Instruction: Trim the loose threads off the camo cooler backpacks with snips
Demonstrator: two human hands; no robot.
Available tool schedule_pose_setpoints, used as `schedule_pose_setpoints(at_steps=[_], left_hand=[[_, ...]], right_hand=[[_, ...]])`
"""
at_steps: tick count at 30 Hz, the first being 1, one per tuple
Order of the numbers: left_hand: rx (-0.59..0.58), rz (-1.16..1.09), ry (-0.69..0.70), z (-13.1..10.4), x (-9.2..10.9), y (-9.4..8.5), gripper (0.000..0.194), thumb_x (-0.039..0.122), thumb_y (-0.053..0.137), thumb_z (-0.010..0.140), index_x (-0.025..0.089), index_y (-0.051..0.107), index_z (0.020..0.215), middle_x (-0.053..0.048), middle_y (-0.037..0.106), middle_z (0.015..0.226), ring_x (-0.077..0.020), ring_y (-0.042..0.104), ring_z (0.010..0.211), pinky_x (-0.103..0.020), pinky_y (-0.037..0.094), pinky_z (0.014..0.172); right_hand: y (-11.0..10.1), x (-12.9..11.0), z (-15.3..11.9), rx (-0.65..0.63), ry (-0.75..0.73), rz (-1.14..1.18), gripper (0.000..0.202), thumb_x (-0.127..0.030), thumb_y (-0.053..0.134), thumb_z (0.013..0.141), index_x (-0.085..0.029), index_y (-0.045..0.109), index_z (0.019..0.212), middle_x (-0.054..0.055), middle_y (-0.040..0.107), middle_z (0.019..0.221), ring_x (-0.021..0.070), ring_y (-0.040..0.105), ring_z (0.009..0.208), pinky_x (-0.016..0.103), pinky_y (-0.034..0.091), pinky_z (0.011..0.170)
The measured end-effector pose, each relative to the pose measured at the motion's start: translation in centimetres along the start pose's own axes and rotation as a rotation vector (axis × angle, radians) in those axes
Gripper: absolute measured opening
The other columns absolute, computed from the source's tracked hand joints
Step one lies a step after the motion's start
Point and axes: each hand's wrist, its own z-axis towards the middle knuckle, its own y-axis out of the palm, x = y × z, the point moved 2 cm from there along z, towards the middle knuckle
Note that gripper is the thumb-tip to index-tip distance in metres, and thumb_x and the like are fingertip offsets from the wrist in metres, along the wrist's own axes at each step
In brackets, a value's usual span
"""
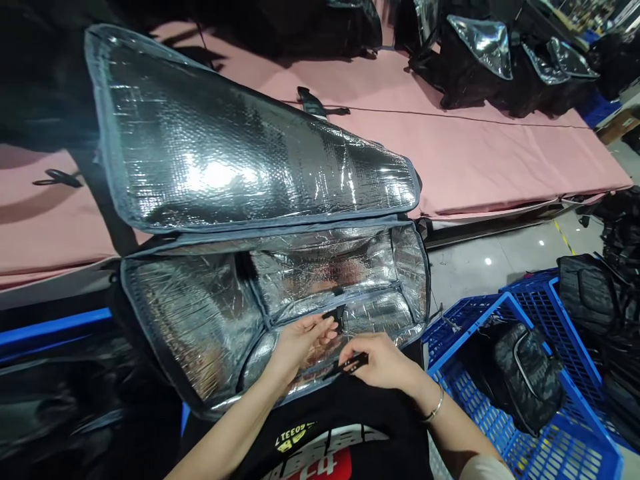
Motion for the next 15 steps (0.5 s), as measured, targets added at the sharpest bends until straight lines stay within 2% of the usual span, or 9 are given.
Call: schedule_pose_setpoints(at_steps=[2, 4, 7, 11, 15], left_hand=[[0.004, -0.008, 0.002, 0.3, -0.1, 0.0, 0.037, 0.048, 0.071, 0.055, 0.015, 0.055, 0.06, 0.0, 0.058, 0.056, -0.009, 0.05, 0.046, -0.02, 0.037, 0.044], [-0.001, -0.022, 0.008, 0.5, -0.2, -0.1, 0.04, 0.05, 0.07, 0.056, 0.015, 0.05, 0.056, 0.004, 0.05, 0.048, -0.0059, 0.042, 0.04, -0.017, 0.03, 0.039], [-0.012, -0.045, 0.014, 0.7, -0.2, -0.1, 0.042, 0.05, 0.07, 0.057, 0.015, 0.046, 0.053, 0.006, 0.044, 0.045, -0.0037, 0.036, 0.037, -0.016, 0.025, 0.038], [-0.021, -0.076, 0.01, 0.7, -0.1, -0.3, 0.042, 0.049, 0.07, 0.057, 0.015, 0.045, 0.053, 0.006, 0.044, 0.047, -0.0034, 0.035, 0.038, -0.016, 0.024, 0.038], [-0.039, -0.096, 0.001, 0.5, 0.2, -0.3, 0.041, 0.047, 0.071, 0.056, 0.015, 0.045, 0.054, 0.006, 0.044, 0.049, -0.0034, 0.034, 0.038, -0.017, 0.022, 0.038]], right_hand=[[-0.4, 0.6, 0.4, 0.131, 0.102, -0.004, 0.022, -0.019, 0.058, 0.073, -0.022, 0.06, 0.095, 0.0, 0.062, 0.084, 0.0151, 0.059, 0.077, 0.026, 0.047, 0.07], [-0.5, 1.4, 1.2, 0.272, 0.176, -0.06, 0.028, -0.024, 0.055, 0.079, -0.022, 0.055, 0.107, 0.003, 0.062, 0.093, 0.0167, 0.059, 0.084, 0.028, 0.046, 0.074], [-0.4, 2.2, 2.5, 0.399, 0.193, -0.258, 0.02, -0.025, 0.049, 0.086, -0.022, 0.056, 0.104, 0.005, 0.062, 0.093, 0.0187, 0.057, 0.084, 0.031, 0.045, 0.076], [0.3, 2.8, 3.7, 0.4, 0.135, -0.513, 0.015, -0.022, 0.054, 0.084, -0.019, 0.057, 0.098, 0.006, 0.061, 0.087, 0.0214, 0.055, 0.081, 0.033, 0.043, 0.074], [0.8, 3.1, 4.1, 0.373, 0.078, -0.595, 0.015, -0.021, 0.053, 0.086, -0.018, 0.056, 0.1, 0.006, 0.061, 0.086, 0.0213, 0.055, 0.081, 0.033, 0.041, 0.074]])
